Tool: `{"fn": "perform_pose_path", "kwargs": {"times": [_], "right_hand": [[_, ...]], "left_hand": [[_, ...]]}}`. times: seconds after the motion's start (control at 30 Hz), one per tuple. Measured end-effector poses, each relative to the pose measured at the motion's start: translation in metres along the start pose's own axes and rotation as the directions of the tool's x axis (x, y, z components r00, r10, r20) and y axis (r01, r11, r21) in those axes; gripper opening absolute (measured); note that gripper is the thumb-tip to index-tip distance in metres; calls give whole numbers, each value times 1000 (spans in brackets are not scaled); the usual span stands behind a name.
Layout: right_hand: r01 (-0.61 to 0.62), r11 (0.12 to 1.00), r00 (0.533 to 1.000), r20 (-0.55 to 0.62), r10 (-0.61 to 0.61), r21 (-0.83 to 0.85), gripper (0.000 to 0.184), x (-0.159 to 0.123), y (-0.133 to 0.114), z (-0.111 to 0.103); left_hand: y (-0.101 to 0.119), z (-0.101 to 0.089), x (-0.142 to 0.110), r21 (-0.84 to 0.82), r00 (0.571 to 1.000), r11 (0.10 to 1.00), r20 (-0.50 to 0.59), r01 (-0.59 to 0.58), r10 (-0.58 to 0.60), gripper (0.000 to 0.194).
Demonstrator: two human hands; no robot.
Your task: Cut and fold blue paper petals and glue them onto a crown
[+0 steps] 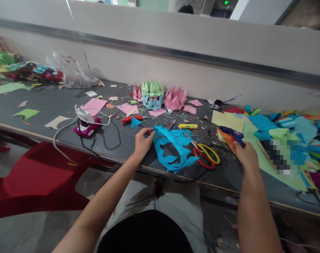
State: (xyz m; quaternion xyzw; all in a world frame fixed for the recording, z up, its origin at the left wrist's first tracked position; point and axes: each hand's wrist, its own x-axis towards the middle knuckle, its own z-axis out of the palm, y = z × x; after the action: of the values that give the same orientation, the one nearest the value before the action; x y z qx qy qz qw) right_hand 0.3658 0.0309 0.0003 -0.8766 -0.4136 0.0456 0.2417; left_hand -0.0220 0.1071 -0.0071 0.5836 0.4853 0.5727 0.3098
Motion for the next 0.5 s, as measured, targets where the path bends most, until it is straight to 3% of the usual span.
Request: {"fn": "perform_pose_path", "kwargs": {"times": [0.1, 0.2, 0.3, 0.5], "right_hand": [[33, 993, 999, -15, -32, 114, 47, -17, -8, -3], [202, 956, 973, 66, -220, 212, 41, -31, -18, -1], [343, 919, 923, 114, -368, 194, 39, -43, -31, 3], [465, 877, 873, 105, -477, 120, 44, -69, -68, 9]], "left_hand": [[-1, 1, 0, -2, 1000, 1000, -5, -5, 5, 15], [-3, 1, 0, -25, 1000, 1000, -8, -3, 2, 17], [-4, 1, 0, -71, 1000, 997, -4, 6, -6, 18], [-5, 2, -1, -102, 999, 995, -19, 24, -26, 19]]}}
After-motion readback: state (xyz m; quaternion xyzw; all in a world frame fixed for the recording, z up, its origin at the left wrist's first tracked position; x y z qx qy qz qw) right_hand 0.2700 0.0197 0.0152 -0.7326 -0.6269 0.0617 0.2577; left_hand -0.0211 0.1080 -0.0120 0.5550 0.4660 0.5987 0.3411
